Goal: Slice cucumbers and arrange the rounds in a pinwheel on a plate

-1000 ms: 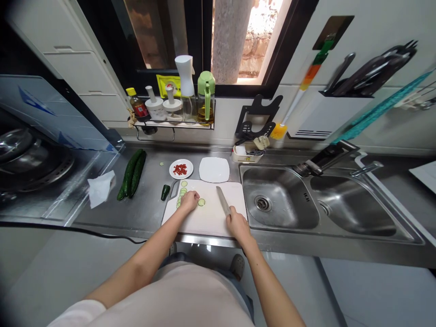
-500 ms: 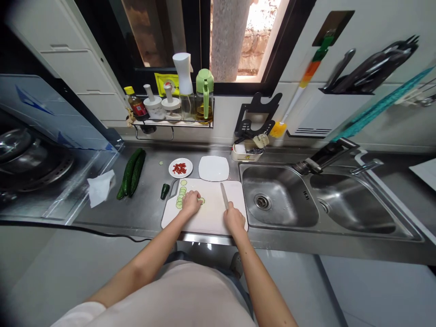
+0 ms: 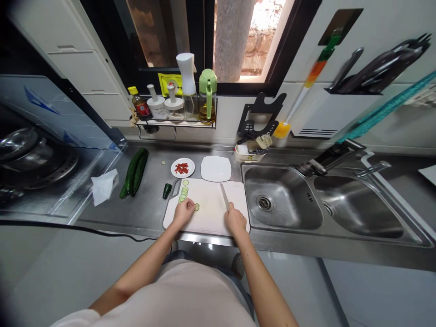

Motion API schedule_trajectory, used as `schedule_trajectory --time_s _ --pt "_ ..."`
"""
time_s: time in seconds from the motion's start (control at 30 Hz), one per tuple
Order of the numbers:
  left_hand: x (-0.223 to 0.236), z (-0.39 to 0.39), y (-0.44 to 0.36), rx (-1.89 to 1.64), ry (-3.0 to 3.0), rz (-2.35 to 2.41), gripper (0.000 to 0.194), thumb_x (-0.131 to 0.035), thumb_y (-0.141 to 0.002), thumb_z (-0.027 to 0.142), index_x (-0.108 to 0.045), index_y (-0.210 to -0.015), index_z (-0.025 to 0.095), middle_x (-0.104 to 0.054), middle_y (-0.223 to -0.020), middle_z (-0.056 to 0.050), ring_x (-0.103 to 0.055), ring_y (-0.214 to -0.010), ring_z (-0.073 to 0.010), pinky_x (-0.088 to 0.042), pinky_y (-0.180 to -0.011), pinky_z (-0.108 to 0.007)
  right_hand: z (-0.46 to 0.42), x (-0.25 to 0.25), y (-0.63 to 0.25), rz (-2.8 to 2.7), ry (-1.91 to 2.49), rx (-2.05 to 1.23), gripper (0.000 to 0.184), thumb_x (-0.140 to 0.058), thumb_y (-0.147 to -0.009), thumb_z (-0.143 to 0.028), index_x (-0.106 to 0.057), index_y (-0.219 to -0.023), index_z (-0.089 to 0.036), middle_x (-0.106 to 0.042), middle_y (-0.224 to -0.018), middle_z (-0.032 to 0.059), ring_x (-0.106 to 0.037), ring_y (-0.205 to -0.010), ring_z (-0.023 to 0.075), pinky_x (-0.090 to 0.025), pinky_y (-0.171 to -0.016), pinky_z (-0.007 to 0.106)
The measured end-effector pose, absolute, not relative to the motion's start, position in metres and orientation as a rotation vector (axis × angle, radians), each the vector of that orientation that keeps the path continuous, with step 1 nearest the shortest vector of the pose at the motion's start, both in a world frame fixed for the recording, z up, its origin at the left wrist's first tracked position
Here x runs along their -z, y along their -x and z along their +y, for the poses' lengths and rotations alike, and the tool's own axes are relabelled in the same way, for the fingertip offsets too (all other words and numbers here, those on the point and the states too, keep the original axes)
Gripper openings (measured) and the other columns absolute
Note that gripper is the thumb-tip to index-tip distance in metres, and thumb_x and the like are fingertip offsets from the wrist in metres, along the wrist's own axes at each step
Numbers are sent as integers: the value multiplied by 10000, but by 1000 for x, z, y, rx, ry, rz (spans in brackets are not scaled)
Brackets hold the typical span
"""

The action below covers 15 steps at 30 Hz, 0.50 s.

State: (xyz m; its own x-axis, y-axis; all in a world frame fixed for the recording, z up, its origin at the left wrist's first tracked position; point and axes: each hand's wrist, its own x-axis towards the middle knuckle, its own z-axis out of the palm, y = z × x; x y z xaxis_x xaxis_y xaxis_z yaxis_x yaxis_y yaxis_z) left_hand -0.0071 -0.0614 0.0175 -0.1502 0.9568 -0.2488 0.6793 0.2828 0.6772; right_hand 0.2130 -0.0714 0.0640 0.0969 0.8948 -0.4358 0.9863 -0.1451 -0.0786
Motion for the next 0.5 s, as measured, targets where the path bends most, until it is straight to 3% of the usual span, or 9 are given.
schedule_trajectory --time_s 0.5 --pt "-12 -74 62 -519 -1349 2122 68 -581 -802 257 -588 -864 230 -667 -781 27 -608 -744 -121 -399 -684 -207 -70 -60 -213 1910 -2107 552 324 -309 -910 -225 -411 -1213 -173 -665 -949 134 -636 -887 239 -385 -682 296"
